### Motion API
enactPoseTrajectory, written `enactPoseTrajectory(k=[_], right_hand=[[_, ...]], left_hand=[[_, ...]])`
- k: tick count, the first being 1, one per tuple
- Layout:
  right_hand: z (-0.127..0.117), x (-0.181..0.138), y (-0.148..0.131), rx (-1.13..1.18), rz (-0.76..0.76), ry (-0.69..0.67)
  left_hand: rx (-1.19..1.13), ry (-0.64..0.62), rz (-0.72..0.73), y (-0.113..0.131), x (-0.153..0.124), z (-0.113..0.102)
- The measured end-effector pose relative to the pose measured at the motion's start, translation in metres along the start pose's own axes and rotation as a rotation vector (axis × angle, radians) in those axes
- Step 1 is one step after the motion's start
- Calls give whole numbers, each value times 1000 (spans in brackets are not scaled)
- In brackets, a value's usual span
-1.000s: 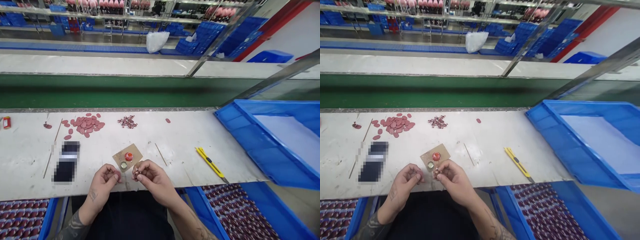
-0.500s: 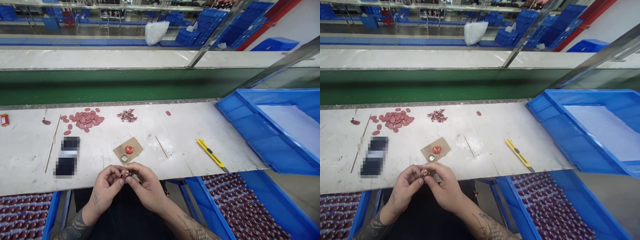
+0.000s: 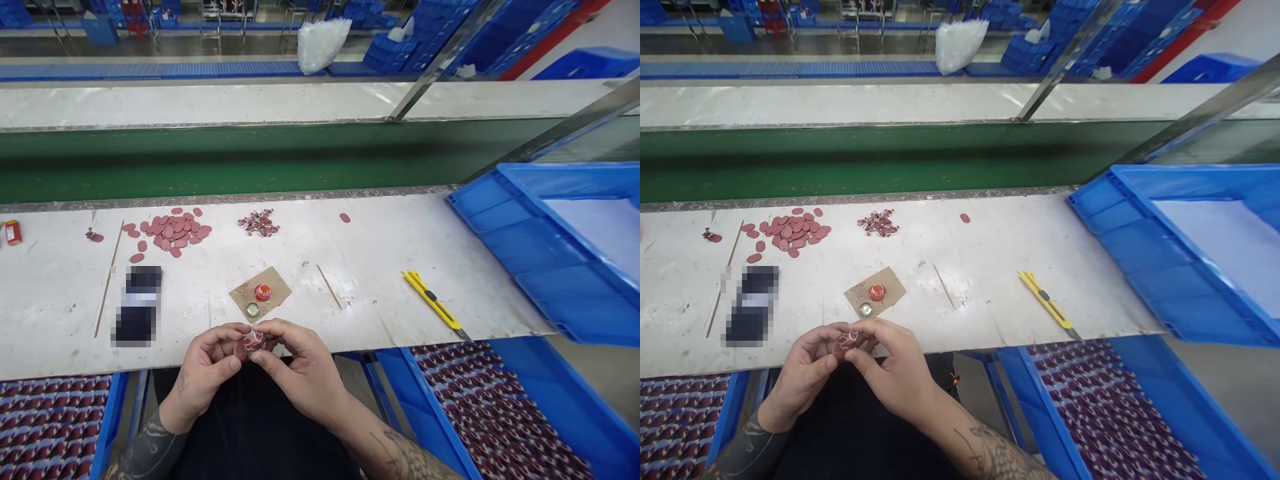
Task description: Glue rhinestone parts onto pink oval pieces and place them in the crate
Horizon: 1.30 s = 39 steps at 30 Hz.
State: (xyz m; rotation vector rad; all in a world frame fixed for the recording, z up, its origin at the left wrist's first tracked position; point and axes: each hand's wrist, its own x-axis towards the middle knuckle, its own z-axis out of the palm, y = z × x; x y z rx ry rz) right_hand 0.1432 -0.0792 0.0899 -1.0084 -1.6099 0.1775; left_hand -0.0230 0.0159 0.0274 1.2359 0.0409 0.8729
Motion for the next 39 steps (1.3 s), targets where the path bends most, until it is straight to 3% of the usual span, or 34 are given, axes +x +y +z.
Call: enactPoseTrajectory(k=[7,27,31,39], right_hand=[[-4,-1,3,-139,-56,-92],[-1,-6,10,-223,-112,-93],[0,-6,11,-237,-184,-99],[-3,-5,15,-276,-224,-150]], left_hand=[[-85,50,-19,-9,0,0],[-104,89,-19,-10,1,3],[-94,94,-4,-10,1,3],[-4,170,29,-9,3,3]])
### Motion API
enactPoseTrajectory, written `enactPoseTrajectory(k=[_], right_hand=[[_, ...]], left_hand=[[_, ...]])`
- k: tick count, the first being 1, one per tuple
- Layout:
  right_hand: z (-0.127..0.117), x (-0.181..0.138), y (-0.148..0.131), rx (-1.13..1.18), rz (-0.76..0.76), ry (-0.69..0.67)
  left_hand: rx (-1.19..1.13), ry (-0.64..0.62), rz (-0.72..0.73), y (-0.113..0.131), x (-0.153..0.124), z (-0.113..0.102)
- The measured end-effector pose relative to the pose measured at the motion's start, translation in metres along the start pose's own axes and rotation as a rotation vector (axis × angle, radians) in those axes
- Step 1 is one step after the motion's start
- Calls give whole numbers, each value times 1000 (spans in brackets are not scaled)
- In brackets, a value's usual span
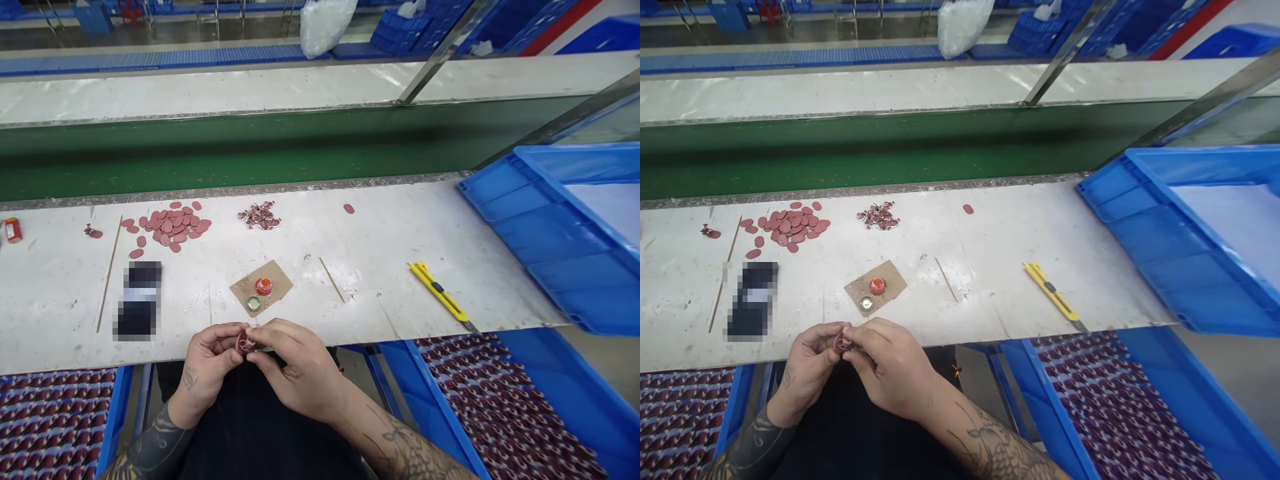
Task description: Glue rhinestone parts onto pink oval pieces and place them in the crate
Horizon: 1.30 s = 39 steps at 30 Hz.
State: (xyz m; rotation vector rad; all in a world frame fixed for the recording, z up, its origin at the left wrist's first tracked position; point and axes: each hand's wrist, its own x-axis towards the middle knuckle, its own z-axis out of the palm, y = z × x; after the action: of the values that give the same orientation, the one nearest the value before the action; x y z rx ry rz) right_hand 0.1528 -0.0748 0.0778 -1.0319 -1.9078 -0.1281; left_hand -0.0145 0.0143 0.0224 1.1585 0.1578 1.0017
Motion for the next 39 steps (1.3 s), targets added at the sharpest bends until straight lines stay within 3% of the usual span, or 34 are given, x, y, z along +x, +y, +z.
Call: enactPoseTrajectory(k=[7,24,39], right_hand=[[2,1,-2,19,-57,79],[1,-2,-3,8,-13,16],[-3,-1,-4,71,31,15]], left_hand=[[101,-22,86,6,3,3],[142,-11,116,10,1,5],[130,-140,131,9,0,0]])
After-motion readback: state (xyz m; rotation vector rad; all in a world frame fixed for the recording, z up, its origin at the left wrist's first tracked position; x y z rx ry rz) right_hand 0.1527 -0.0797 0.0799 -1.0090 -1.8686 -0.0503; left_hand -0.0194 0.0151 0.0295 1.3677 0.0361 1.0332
